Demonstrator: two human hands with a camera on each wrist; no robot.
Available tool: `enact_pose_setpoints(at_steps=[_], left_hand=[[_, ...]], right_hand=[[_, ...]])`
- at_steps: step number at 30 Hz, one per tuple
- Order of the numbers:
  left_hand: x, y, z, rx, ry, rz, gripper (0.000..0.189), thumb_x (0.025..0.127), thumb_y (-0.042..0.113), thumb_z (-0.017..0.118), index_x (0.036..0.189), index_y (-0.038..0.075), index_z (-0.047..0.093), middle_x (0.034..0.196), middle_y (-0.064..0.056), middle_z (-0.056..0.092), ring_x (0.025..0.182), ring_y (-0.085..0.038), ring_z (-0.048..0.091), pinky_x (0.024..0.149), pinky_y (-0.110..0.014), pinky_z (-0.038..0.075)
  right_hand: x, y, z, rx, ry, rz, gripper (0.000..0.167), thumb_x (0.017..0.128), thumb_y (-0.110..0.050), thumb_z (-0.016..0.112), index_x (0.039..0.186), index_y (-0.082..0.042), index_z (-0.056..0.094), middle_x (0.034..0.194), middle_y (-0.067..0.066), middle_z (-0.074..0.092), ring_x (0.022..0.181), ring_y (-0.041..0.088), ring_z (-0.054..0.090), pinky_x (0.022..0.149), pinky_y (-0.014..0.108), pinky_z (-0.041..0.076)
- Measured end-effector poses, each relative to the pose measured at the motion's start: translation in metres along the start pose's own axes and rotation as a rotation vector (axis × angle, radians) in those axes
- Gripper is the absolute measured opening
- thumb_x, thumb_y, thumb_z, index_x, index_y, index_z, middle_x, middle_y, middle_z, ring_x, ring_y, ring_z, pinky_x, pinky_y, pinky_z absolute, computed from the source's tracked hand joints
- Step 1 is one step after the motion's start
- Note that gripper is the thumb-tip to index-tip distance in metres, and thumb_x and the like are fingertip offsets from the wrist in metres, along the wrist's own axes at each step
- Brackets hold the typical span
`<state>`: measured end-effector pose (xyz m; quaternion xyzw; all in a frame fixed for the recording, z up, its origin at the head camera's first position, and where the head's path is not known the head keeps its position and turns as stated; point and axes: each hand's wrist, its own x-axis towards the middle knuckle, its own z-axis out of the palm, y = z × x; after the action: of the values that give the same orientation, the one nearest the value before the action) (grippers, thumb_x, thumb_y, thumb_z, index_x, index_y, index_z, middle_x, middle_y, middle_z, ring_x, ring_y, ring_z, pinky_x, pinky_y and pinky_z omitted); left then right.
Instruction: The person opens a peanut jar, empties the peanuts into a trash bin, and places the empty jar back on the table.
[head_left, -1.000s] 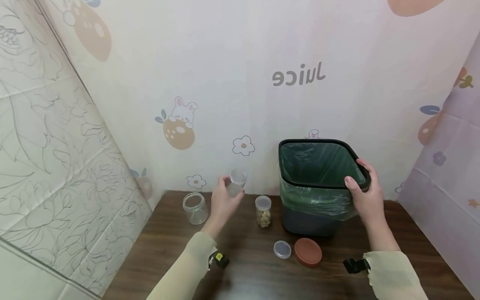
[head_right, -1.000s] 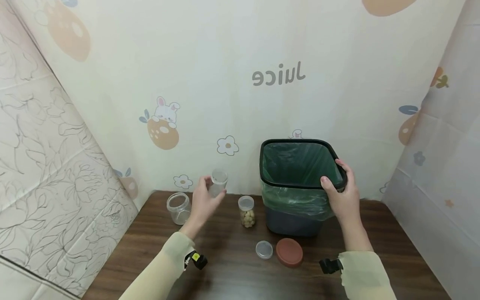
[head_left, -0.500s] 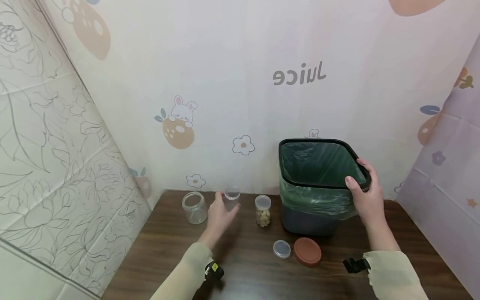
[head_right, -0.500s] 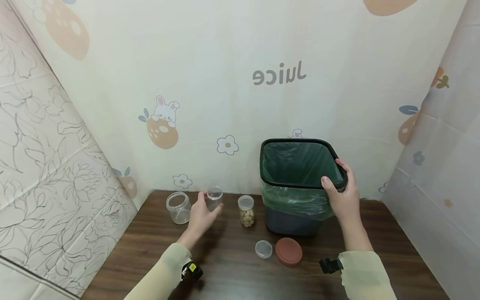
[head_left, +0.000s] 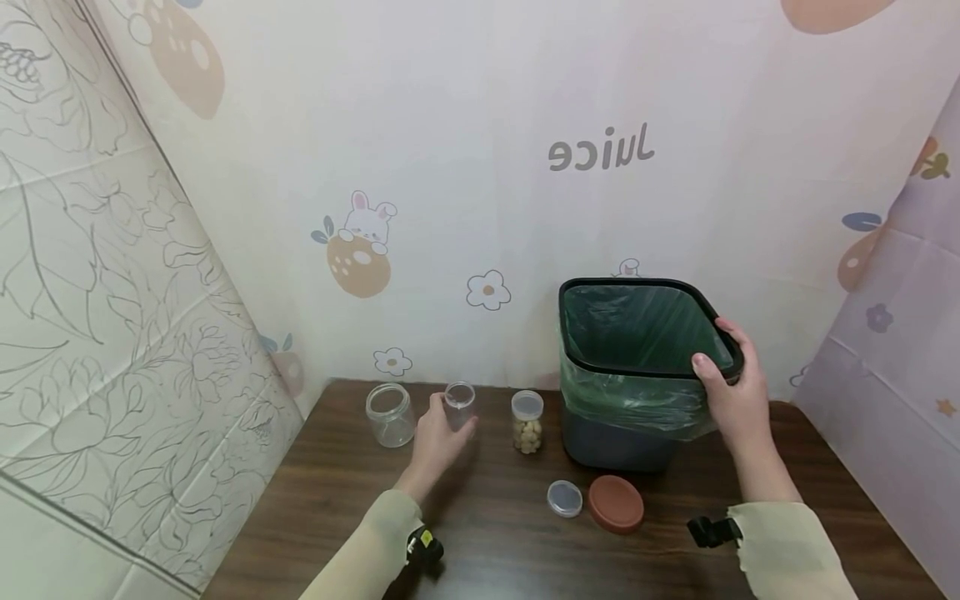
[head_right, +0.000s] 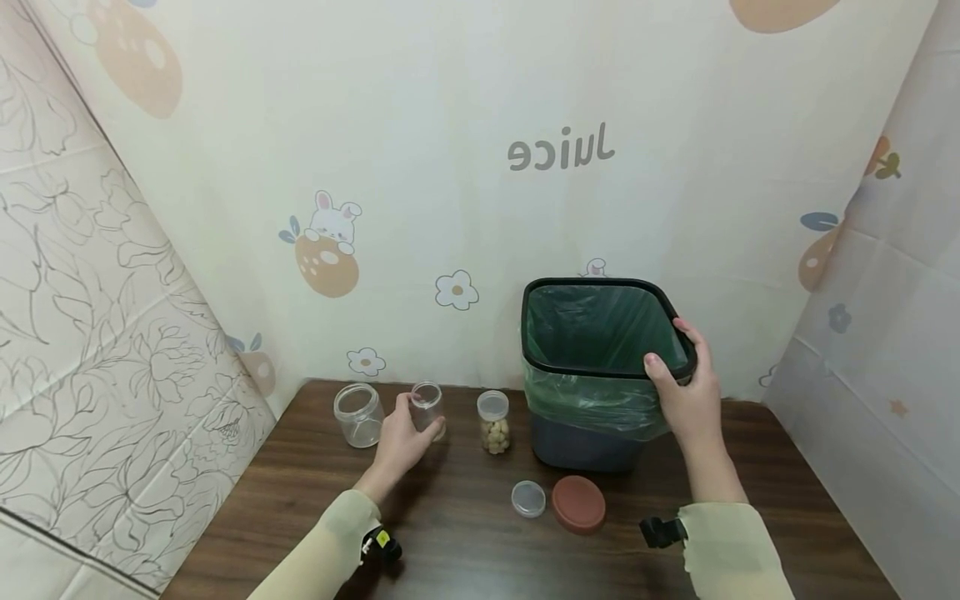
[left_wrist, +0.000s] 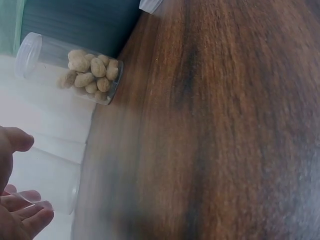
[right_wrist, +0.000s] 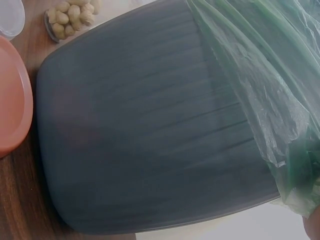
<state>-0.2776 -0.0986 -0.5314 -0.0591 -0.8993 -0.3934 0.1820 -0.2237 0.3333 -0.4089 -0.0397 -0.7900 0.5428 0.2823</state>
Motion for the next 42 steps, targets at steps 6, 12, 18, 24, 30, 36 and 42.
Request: enact_pose_setpoints(at_steps=[6, 12, 18, 24, 30, 36, 42], left_hand=[[0.0, -0.003, 0.003, -0.008, -0.011, 0.001, 0.06, 0.091, 0.029, 0.089, 0.131, 0.0, 0.055, 0.118, -0.026, 0.075, 0.109, -0.045, 0.075, 0.09, -0.058, 0.061], [-0.001, -0.01, 0.007, -0.009, -0.004, 0.019, 0.06, 0.09, 0.03, 0.088, 0.129, -0.003, 0.056, 0.117, -0.03, 0.074, 0.109, -0.048, 0.074, 0.091, -0.06, 0.06], [-0.003, -0.022, 0.014, -0.037, 0.028, 0.069, 0.06, 0.091, 0.034, 0.087, 0.129, -0.002, 0.056, 0.115, -0.027, 0.073, 0.107, -0.045, 0.073, 0.09, -0.059, 0.059], [-0.005, -0.016, 0.011, -0.017, -0.026, 0.001, 0.063, 0.089, 0.022, 0.091, 0.133, -0.004, 0.055, 0.122, -0.029, 0.071, 0.116, -0.047, 0.071, 0.098, -0.06, 0.057], [-0.007, -0.013, 0.009, -0.001, -0.031, -0.015, 0.07, 0.086, 0.019, 0.095, 0.136, -0.006, 0.054, 0.125, -0.03, 0.071, 0.117, -0.047, 0.071, 0.099, -0.06, 0.057], [-0.012, -0.001, -0.007, 0.023, -0.018, -0.047, 0.078, 0.085, 0.026, 0.095, 0.14, -0.009, 0.053, 0.128, -0.031, 0.065, 0.117, -0.047, 0.067, 0.099, -0.06, 0.056], [-0.023, 0.013, -0.031, 0.029, 0.053, -0.075, 0.062, 0.084, 0.024, 0.09, 0.129, -0.005, 0.059, 0.111, -0.021, 0.068, 0.098, -0.037, 0.068, 0.087, -0.056, 0.057]], right_hand=[[0.0, -0.001, 0.0, 0.002, -0.001, 0.0, 0.07, 0.102, -0.034, 0.064, 0.168, -0.037, 0.041, 0.169, 0.006, 0.042, 0.126, 0.016, 0.047, 0.096, 0.026, 0.036], [-0.001, 0.0, 0.0, 0.003, 0.0, 0.001, 0.07, 0.102, -0.033, 0.065, 0.168, -0.036, 0.041, 0.17, 0.005, 0.041, 0.127, 0.017, 0.046, 0.097, 0.026, 0.036], [0.0, 0.001, 0.0, 0.007, -0.001, 0.009, 0.07, 0.102, -0.033, 0.064, 0.168, -0.036, 0.041, 0.17, 0.006, 0.041, 0.126, 0.019, 0.046, 0.096, 0.027, 0.036], [0.001, 0.002, 0.0, 0.01, 0.0, 0.015, 0.07, 0.102, -0.032, 0.065, 0.168, -0.037, 0.041, 0.17, 0.006, 0.04, 0.126, 0.02, 0.046, 0.095, 0.027, 0.036], [0.0, 0.003, 0.0, 0.005, 0.005, 0.009, 0.07, 0.102, -0.032, 0.065, 0.168, -0.037, 0.042, 0.169, 0.007, 0.041, 0.126, 0.019, 0.046, 0.095, 0.027, 0.036], [0.0, 0.003, -0.001, 0.009, 0.007, 0.016, 0.07, 0.102, -0.033, 0.064, 0.168, -0.035, 0.041, 0.166, 0.008, 0.043, 0.121, 0.017, 0.047, 0.092, 0.027, 0.037], [0.0, 0.003, -0.001, 0.009, -0.006, 0.021, 0.071, 0.102, -0.033, 0.064, 0.169, -0.035, 0.039, 0.166, 0.009, 0.043, 0.121, 0.018, 0.046, 0.091, 0.027, 0.038]])
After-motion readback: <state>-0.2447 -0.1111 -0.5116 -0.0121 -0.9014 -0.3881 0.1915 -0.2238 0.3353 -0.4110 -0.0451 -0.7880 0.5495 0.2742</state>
